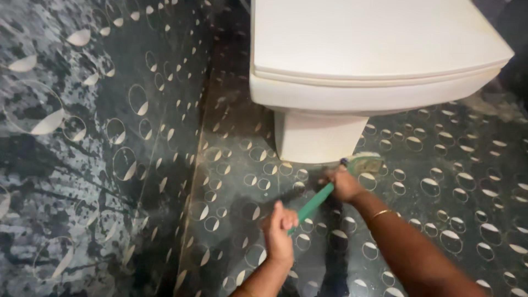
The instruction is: The person scrubs the floor around a white toilet using a green long-handled brush. They then rinse the brush in a white bucket and pour water from a pink scoop onto the floor and toilet base to rinse the area.
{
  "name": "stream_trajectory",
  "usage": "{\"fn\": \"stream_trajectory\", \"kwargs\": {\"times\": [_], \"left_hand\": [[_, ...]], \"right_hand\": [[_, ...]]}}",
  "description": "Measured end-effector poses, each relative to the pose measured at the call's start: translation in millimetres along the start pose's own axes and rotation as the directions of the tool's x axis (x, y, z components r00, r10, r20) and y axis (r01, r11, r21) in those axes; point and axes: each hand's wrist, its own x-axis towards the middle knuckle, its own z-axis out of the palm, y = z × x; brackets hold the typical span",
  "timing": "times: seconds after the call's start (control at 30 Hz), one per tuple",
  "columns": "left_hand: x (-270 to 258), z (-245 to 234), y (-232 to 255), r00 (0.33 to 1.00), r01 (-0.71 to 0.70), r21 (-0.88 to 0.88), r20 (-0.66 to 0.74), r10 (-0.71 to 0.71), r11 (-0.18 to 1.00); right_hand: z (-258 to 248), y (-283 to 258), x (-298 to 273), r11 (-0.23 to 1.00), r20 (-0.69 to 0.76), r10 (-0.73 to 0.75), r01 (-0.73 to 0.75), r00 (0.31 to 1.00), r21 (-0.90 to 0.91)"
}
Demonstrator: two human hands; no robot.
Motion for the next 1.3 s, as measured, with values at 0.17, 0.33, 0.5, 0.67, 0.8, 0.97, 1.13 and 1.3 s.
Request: {"fn": "stream_trajectory", "kwargs": {"times": [0.17,0.33,0.5,0.67,0.8,0.97,1.13,1.3], "left_hand": [[24,38,71,0.924,-0.373,0.237,0.175,0.339,0.897],[18,48,132,0.780,-0.617,0.152,0.248,0.574,0.772],[16,56,111,0.887,-0.460,0.101,0.090,0.453,0.882],[-20,71,81,0.843,-0.497,0.366,0.419,0.337,0.787],[-26,69,137,0.614,-0.728,0.140,0.569,0.547,0.671],[-2,39,136,0.782,-0.590,0.006,0.254,0.569,0.808],[-7,9,10,0.968,-0.237,0.292,0.148,0.201,0.927],[-19,41,26,0.975,-0.209,0.399,0.154,0.159,0.893]], "right_hand": [[8,-81,23,0.955,-0.301,-0.052,0.135,0.952,0.263],[34,-160,51,0.872,-0.322,-0.267,0.370,0.908,0.320],[-19,-98,34,0.973,-0.137,-0.213,0.223,0.967,0.060],[-66,-75,-16,0.984,-0.134,-0.176,0.175,0.975,-0.017],[-73,-135,1,0.954,-0.486,-0.229,0.293,0.843,0.058],[-56,-126,19,0.951,-0.460,-0.268,0.309,0.846,0.013],[-11,-17,4,0.968,-0.058,-0.246,0.242,0.968,-0.069],[-38,-20,11,0.939,-0.010,-0.333,0.330,0.943,-0.095]]}}
